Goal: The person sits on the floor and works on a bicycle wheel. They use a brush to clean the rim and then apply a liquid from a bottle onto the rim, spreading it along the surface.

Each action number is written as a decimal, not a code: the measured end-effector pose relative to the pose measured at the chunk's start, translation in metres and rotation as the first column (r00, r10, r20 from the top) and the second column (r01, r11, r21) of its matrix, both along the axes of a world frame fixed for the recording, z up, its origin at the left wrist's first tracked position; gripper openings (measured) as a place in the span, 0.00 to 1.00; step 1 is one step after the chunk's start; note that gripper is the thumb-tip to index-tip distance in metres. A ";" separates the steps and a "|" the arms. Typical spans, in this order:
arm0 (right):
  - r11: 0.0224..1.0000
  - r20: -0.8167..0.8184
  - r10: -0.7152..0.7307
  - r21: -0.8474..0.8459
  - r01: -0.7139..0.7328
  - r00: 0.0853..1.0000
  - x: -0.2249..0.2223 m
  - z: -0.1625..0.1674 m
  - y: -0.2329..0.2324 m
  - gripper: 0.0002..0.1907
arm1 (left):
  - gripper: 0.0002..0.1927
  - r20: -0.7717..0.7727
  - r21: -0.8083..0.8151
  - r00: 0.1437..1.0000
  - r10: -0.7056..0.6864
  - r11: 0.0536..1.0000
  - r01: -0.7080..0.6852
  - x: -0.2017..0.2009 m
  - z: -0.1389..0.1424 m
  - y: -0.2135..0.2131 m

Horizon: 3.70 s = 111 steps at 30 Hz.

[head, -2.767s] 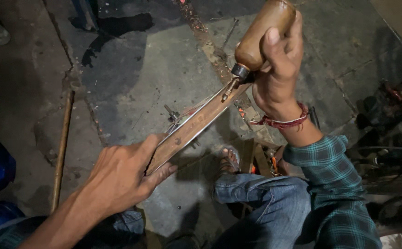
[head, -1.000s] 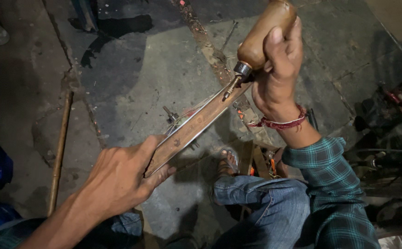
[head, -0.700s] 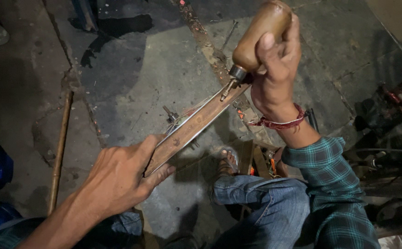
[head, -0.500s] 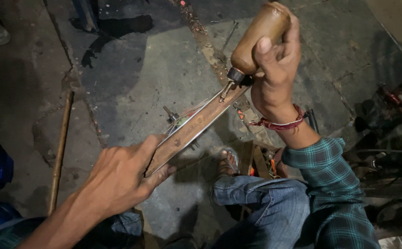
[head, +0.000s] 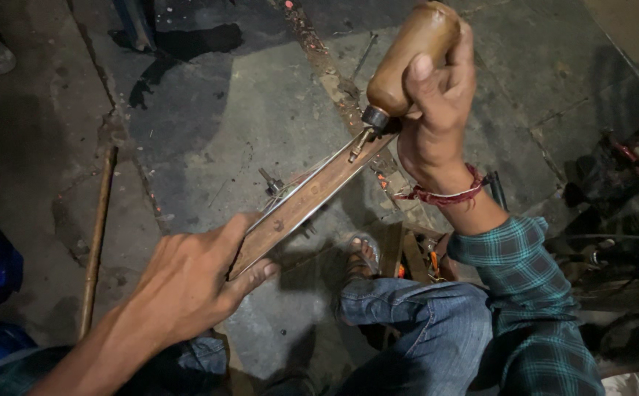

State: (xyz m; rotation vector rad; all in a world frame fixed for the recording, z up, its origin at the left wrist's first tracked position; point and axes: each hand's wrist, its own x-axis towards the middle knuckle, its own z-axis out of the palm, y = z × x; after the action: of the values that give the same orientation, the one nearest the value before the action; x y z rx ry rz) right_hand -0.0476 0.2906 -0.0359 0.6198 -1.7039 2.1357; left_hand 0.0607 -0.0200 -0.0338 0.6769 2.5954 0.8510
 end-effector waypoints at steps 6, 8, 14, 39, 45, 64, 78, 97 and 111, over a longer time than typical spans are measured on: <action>1.000 -0.004 0.003 0.009 -0.003 1.000 0.001 0.000 0.001 0.38 | 0.23 -0.022 0.020 1.000 -0.004 1.000 0.005 0.000 0.001 0.001; 1.000 0.004 0.003 0.005 -0.003 1.000 0.001 0.000 0.002 0.38 | 0.23 0.014 -0.022 1.000 0.000 1.000 0.001 -0.001 0.001 0.001; 1.000 0.009 -0.008 0.009 0.008 1.000 -0.001 0.001 0.002 0.39 | 0.23 -0.009 -0.022 1.000 0.000 1.000 0.000 0.000 -0.002 -0.001; 0.992 0.059 -0.065 -0.101 0.071 0.996 0.001 0.013 -0.013 0.29 | 0.24 -0.133 0.061 0.991 0.015 0.998 -0.007 -0.001 -0.009 -0.003; 0.992 0.031 -0.061 -0.105 0.064 0.998 0.000 0.005 -0.008 0.27 | 0.25 -0.003 -0.019 1.000 0.013 1.000 -0.013 -0.001 -0.005 -0.003; 0.999 0.025 -0.032 0.006 0.032 0.999 0.002 0.006 -0.005 0.37 | 0.24 0.031 -0.003 0.999 0.019 1.000 -0.019 -0.002 0.003 0.001; 0.998 0.035 -0.062 0.010 0.062 0.997 0.004 0.012 -0.009 0.38 | 0.25 -0.020 0.022 0.999 0.028 0.999 -0.028 -0.002 0.000 0.000; 0.988 0.071 -0.137 -0.063 0.142 0.988 0.013 0.024 -0.028 0.31 | 0.33 -0.045 -0.009 0.997 0.066 0.998 -0.067 -0.001 0.003 0.003; 0.998 0.096 -0.053 -0.029 0.056 0.994 0.031 0.034 -0.047 0.35 | 0.33 0.046 -0.083 0.996 0.070 0.994 -0.066 -0.001 0.001 0.003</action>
State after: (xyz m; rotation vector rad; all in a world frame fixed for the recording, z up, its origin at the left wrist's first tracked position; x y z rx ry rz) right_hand -0.0169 0.2441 -0.0020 0.4634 -1.7120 2.1812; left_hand 0.0601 -0.0172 -0.0325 0.5409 2.6070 0.7667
